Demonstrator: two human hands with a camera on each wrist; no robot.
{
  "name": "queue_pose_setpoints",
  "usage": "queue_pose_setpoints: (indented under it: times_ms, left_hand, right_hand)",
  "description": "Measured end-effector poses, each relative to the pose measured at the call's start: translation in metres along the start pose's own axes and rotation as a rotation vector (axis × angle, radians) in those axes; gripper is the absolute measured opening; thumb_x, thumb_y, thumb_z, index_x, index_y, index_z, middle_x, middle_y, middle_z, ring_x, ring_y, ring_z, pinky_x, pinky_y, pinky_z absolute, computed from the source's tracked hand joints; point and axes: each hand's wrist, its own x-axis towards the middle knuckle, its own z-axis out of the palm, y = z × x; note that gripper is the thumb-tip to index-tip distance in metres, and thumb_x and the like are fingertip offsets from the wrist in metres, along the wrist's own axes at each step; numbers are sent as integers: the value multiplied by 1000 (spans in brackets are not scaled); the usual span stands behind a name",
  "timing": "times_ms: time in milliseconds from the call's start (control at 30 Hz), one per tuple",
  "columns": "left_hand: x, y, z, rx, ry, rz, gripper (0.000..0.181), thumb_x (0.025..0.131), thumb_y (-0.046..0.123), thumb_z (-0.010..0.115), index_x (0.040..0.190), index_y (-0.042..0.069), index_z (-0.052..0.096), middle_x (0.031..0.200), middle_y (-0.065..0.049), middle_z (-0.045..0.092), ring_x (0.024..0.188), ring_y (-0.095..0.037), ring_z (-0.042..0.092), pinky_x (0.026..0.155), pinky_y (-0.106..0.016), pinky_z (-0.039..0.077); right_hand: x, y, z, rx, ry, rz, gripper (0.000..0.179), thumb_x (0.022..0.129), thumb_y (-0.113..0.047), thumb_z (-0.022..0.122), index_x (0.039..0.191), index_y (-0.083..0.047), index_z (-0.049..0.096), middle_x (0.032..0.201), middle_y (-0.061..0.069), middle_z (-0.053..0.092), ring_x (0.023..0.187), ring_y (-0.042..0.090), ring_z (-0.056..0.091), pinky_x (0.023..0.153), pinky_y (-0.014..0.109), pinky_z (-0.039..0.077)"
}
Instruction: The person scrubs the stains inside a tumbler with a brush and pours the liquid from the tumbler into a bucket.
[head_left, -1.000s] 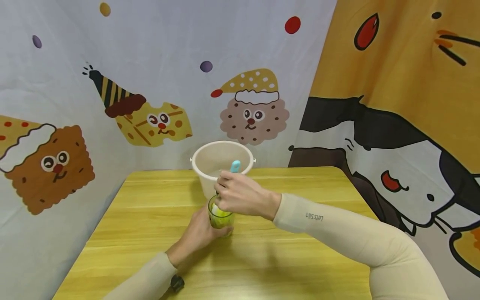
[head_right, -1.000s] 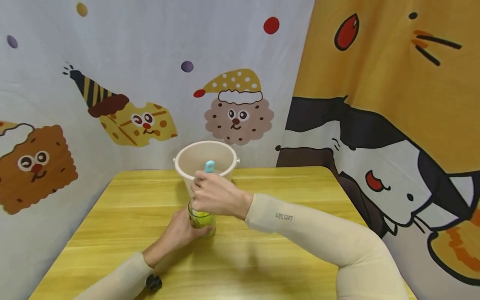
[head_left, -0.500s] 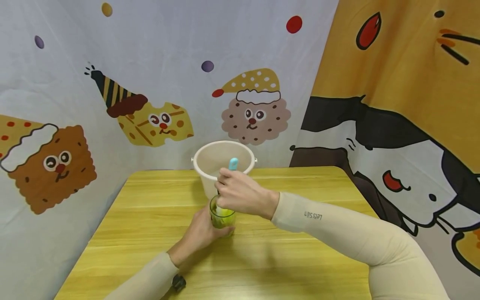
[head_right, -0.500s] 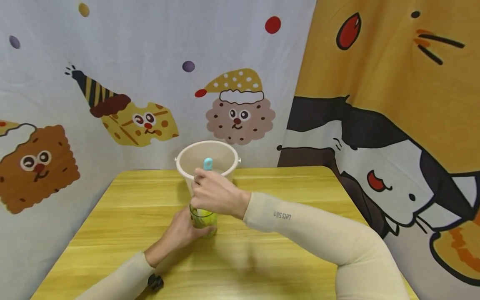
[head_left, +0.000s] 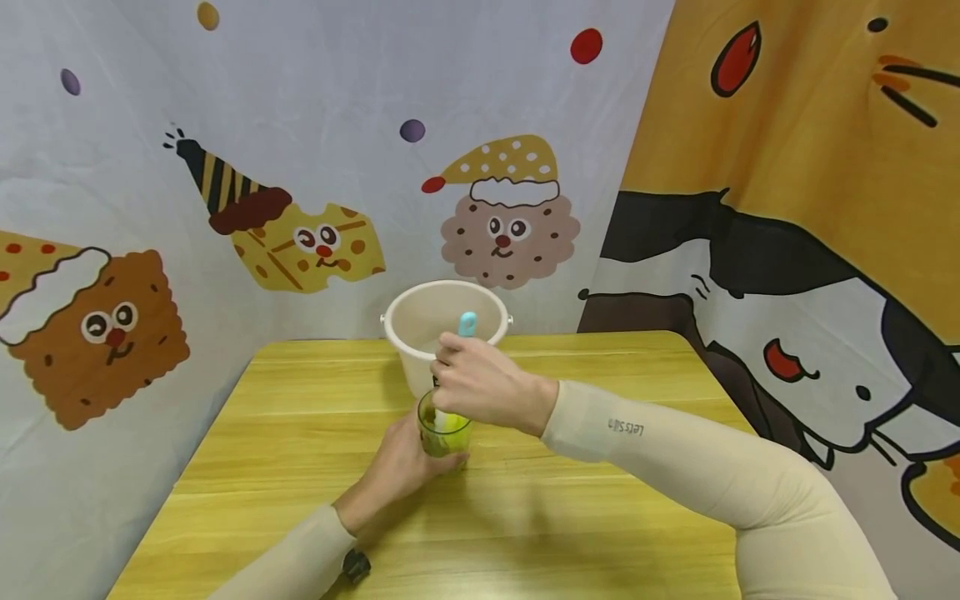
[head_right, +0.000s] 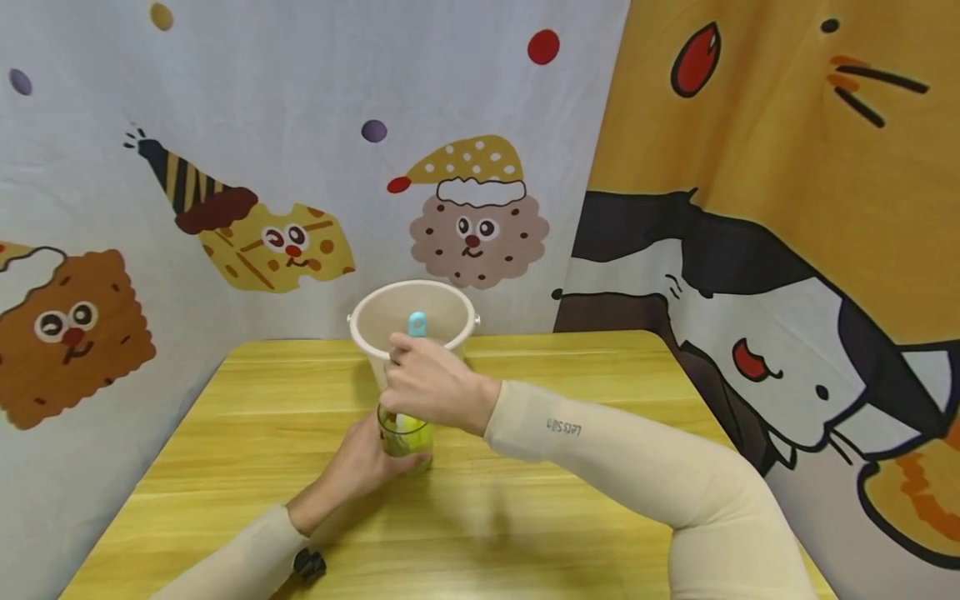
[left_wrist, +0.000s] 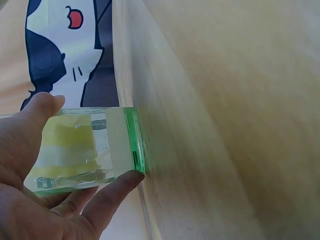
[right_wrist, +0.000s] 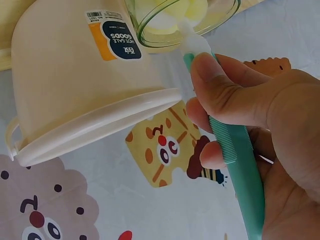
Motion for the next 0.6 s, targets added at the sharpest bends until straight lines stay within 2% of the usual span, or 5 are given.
queue_pose_setpoints:
  times_ms: [400,600]
  left_hand:
    - [-1,0,-1,-8,1,1,98,87,42,104,165,13,52,142,-6,77,129,-27,76,112,-55,66]
    - [0,-2,0,-5,3,4,96,87,42,105,163,13,54,140,-5,78,127,-26,76,111,-55,66]
  right_hand:
    - [0,2,1,31,-22,-10,9,103,-36,88,95,-37,87,102,-11,88,92,14,70,103,34,43]
    - [1,3,2,54,-25,-9,14,102,-35,89,89,-37,85,100,-12,87,90,13,70,101,34,43]
